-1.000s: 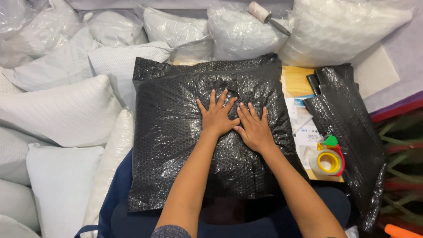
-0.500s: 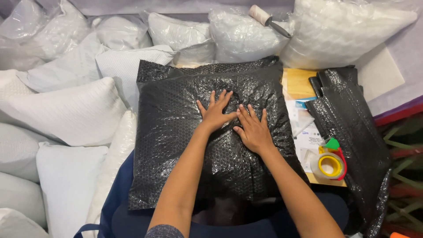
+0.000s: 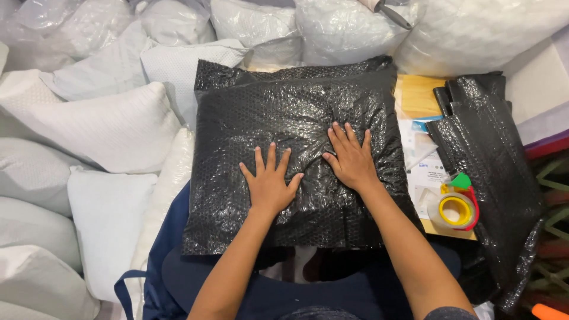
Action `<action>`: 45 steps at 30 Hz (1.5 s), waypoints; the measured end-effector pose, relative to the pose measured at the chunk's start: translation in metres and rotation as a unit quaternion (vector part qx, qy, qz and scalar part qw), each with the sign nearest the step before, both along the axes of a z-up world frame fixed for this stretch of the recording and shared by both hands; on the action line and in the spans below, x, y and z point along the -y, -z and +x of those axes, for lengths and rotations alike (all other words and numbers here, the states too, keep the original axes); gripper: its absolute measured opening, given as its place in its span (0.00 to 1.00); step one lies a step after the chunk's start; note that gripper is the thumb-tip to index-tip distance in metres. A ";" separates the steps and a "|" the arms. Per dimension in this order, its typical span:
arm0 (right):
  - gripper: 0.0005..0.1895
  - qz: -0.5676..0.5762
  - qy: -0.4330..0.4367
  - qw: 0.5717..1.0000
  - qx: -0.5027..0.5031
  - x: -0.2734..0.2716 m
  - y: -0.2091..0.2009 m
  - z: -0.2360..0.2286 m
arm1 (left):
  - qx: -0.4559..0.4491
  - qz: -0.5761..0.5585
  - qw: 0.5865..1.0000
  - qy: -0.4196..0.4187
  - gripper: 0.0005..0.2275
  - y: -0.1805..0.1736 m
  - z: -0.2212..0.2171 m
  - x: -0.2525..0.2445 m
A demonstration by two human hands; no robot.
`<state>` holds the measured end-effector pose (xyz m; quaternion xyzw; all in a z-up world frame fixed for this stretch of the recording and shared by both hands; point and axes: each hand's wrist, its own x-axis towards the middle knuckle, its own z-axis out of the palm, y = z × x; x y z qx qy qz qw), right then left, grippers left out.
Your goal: Sealing a black bubble wrap package using a handheld tape dispenser and smoothing the tape by hand.
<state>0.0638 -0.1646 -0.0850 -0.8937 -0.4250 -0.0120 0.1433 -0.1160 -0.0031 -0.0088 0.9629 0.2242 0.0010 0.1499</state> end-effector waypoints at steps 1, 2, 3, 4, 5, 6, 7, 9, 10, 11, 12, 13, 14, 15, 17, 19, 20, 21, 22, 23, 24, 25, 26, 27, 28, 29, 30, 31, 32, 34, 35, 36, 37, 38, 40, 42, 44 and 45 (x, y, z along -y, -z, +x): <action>0.38 -0.003 -0.002 1.000 -0.002 0.001 -0.002 -0.001 | -0.002 -0.003 1.000 -0.002 0.29 -0.001 0.000 0.002; 0.38 -0.002 -0.001 1.000 -0.006 0.001 -0.004 -0.003 | 0.004 0.001 1.000 -0.004 0.29 -0.003 -0.001 0.004; 0.39 -0.001 0.000 1.000 -0.010 0.002 -0.006 -0.005 | 0.010 0.005 1.000 -0.007 0.30 -0.004 -0.003 0.005; 0.39 -0.003 -0.003 1.000 -0.011 0.002 -0.010 -0.005 | 0.009 0.002 1.000 -0.010 0.30 -0.005 -0.002 0.006; 0.39 0.003 -0.003 1.000 -0.017 0.001 -0.013 -0.007 | 0.019 0.006 1.000 -0.010 0.30 -0.004 -0.003 0.005; 0.40 0.009 -0.003 1.000 -0.024 0.001 -0.017 -0.007 | 0.029 0.009 0.999 -0.010 0.30 -0.004 -0.004 0.005; 0.40 0.010 -0.007 1.000 -0.024 0.000 -0.014 -0.005 | 0.029 0.011 0.999 -0.015 0.30 -0.003 -0.004 0.004; 0.39 -0.020 -0.010 1.000 0.001 0.002 -0.006 -0.003 | 0.032 0.006 0.999 -0.011 0.30 0.001 -0.007 0.005; 0.39 -0.020 -0.013 1.000 -0.002 0.001 -0.008 0.000 | 0.028 0.005 1.000 -0.013 0.30 0.006 -0.006 0.003; 0.40 -0.007 -0.018 0.999 -0.028 0.001 -0.009 0.003 | 0.042 0.014 0.999 -0.013 0.31 0.011 -0.006 0.001; 0.41 0.007 -0.022 0.998 -0.053 0.001 -0.010 0.007 | 0.056 0.022 0.998 -0.012 0.31 0.016 -0.004 0.000; 0.41 0.008 -0.023 0.998 -0.054 0.006 -0.015 0.011 | 0.055 0.022 0.998 -0.013 0.31 0.016 -0.004 -0.001; 0.43 0.064 -0.023 0.990 -0.123 0.010 -0.019 0.015 | 0.063 0.014 0.998 -0.015 0.33 0.016 -0.003 -0.003; 0.44 0.117 -0.021 0.974 -0.195 0.017 -0.023 0.016 | 0.068 0.002 0.998 -0.016 0.34 0.018 -0.005 -0.002; 0.40 0.143 -0.029 0.973 -0.178 0.020 -0.043 0.014 | 0.082 -0.021 0.996 -0.017 0.36 0.020 -0.007 -0.005; 0.37 0.171 -0.036 0.972 -0.159 0.023 -0.054 0.003 | 0.097 -0.042 0.994 -0.018 0.39 0.020 -0.008 -0.007; 0.37 0.179 -0.051 0.980 -0.066 0.026 -0.055 -0.007 | 0.114 -0.067 0.991 -0.022 0.39 0.020 -0.010 -0.009; 0.36 0.185 -0.065 0.980 0.028 0.029 -0.056 -0.017 | 0.131 -0.091 0.987 -0.024 0.39 0.019 -0.010 -0.010; 0.36 0.184 -0.064 0.981 0.027 0.032 -0.055 -0.036 | 0.130 -0.093 0.987 -0.023 0.39 0.024 -0.011 -0.012; 0.36 0.148 -0.099 0.982 0.064 0.036 -0.055 -0.055 | 0.185 -0.128 0.974 -0.023 0.36 0.029 -0.013 -0.014; 0.37 0.112 -0.134 0.979 0.101 0.039 -0.055 -0.074 | 0.240 -0.163 0.957 -0.023 0.34 0.034 -0.015 -0.015; 0.37 0.109 -0.135 0.980 0.098 0.041 -0.041 -0.079 | 0.238 -0.166 0.957 -0.024 0.34 0.038 -0.017 -0.019; 0.36 0.078 -0.140 0.983 0.088 0.043 -0.027 -0.084 | 0.301 -0.226 0.926 -0.025 0.31 0.043 -0.019 -0.023; 0.35 0.048 -0.144 0.985 0.078 0.045 -0.012 -0.090 | 0.361 -0.284 0.888 -0.025 0.28 0.048 -0.022 -0.028; 0.35 0.045 -0.144 0.986 0.075 0.051 -0.012 -0.094 | 0.359 -0.287 0.888 -0.025 0.28 0.042 -0.032 -0.032; 0.36 0.090 -0.127 0.985 0.078 0.053 -0.011 -0.094 | 0.412 -0.283 0.865 -0.038 0.24 0.036 -0.040 -0.037; 0.36 0.135 -0.111 0.981 0.080 0.056 -0.010 -0.094 | 0.464 -0.278 0.839 -0.049 0.21 0.029 -0.049 -0.043; 0.36 0.134 -0.109 0.982 0.077 0.064 -0.011 -0.102 | 0.461 -0.280 0.841 -0.050 0.21 0.027 -0.068 -0.054; 0.35 0.160 -0.099 0.978 0.091 0.072 -0.012 -0.109 | 0.461 -0.195 0.863 -0.073 0.20 0.024 -0.086 -0.065; 0.34 0.190 -0.090 0.971 0.111 0.083 -0.010 -0.118 | 0.462 -0.105 0.876 -0.094 0.20 0.016 -0.120 -0.085; 0.31 0.151 -0.083 0.978 0.118 0.090 -0.005 -0.125 | 0.392 -0.060 0.907 -0.141 0.21 0.013 -0.138 -0.090; 0.29 0.111 -0.076 0.983 0.126 0.096 -0.001 -0.131 | 0.319 -0.015 0.929 -0.187 0.23 0.010 -0.155 -0.096; 0.29 0.108 -0.074 0.984 0.124 0.098 0.004 -0.133 | 0.317 -0.018 0.930 -0.186 0.23 0.008 -0.167 -0.099; 0.29 0.113 -0.063 0.984 0.120 0.101 0.009 -0.135 | 0.216 -0.086 0.939 -0.254 0.27 0.006 -0.179 -0.101; 0.29 0.117 -0.051 0.985 0.117 0.104 0.014 -0.138 | 0.111 -0.152 0.930 -0.315 0.33 0.013 -0.196 -0.106; 0.29 0.193 -0.017 0.976 0.098 0.106 0.014 -0.146 | -0.008 -0.284 0.891 -0.353 0.35 0.031 -0.213 -0.111; 0.28 0.206 0.016 0.970 0.132 0.116 0.018 -0.149 | 0.013 -0.304 0.879 -0.367 0.32 0.034 -0.209 -0.102; 0.28 0.218 0.047 0.960 0.167 0.122 0.020 -0.151 | 0.035 -0.323 0.865 -0.382 0.29 0.036 -0.209 -0.096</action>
